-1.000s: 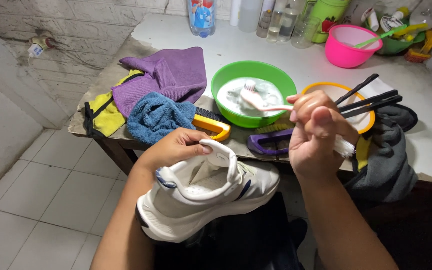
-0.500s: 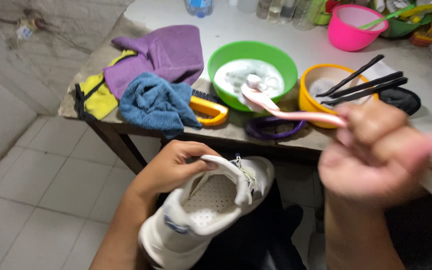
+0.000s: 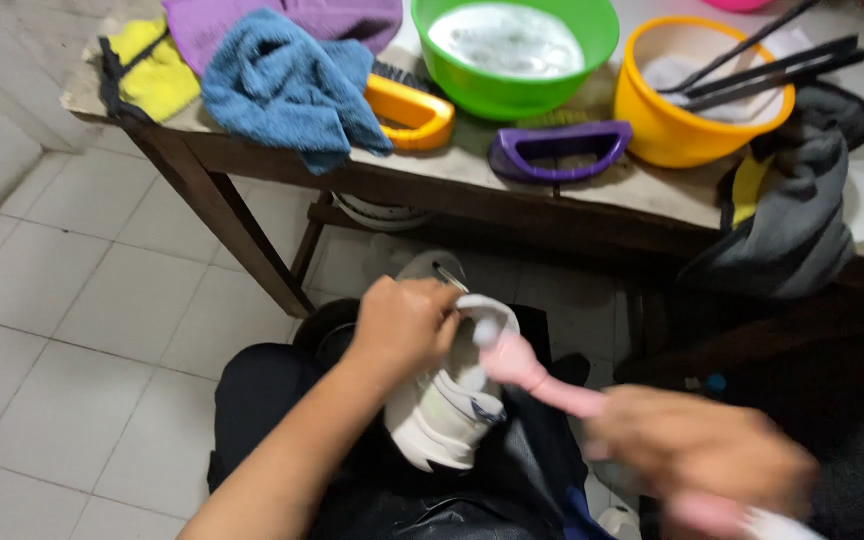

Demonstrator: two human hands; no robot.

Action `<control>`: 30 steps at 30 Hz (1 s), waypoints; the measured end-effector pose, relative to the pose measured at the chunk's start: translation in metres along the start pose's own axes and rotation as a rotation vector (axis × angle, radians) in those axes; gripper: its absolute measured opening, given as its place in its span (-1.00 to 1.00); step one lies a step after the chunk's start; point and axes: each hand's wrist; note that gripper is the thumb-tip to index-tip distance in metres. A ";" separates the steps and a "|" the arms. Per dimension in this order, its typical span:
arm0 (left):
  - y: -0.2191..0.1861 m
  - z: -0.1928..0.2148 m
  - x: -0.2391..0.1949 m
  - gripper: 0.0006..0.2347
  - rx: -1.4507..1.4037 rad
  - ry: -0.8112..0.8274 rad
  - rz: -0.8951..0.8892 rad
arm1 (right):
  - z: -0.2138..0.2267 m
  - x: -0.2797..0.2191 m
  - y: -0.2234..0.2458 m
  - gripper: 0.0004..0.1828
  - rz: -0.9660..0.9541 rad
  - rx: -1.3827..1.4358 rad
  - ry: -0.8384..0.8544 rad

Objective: The person wipes a white sneaker with a yellow cloth, removes the insole, and then scrubs the interior and upper parts of the shoe with a pink brush dipped in soapy water. The person repeatedly dips the brush into a green bowl of soapy water to continue scrubbing.

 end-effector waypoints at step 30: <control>-0.002 -0.100 -0.046 -0.89 -1.116 0.078 -0.005 | -0.026 -0.139 -0.116 -0.55 -0.061 -0.058 0.257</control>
Point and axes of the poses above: each hand's wrist, its own x-axis towards the middle knuckle, its own z-axis out of the back of the hand, y = z × x, and after that the axes turned 2 degrees about z, right-handed
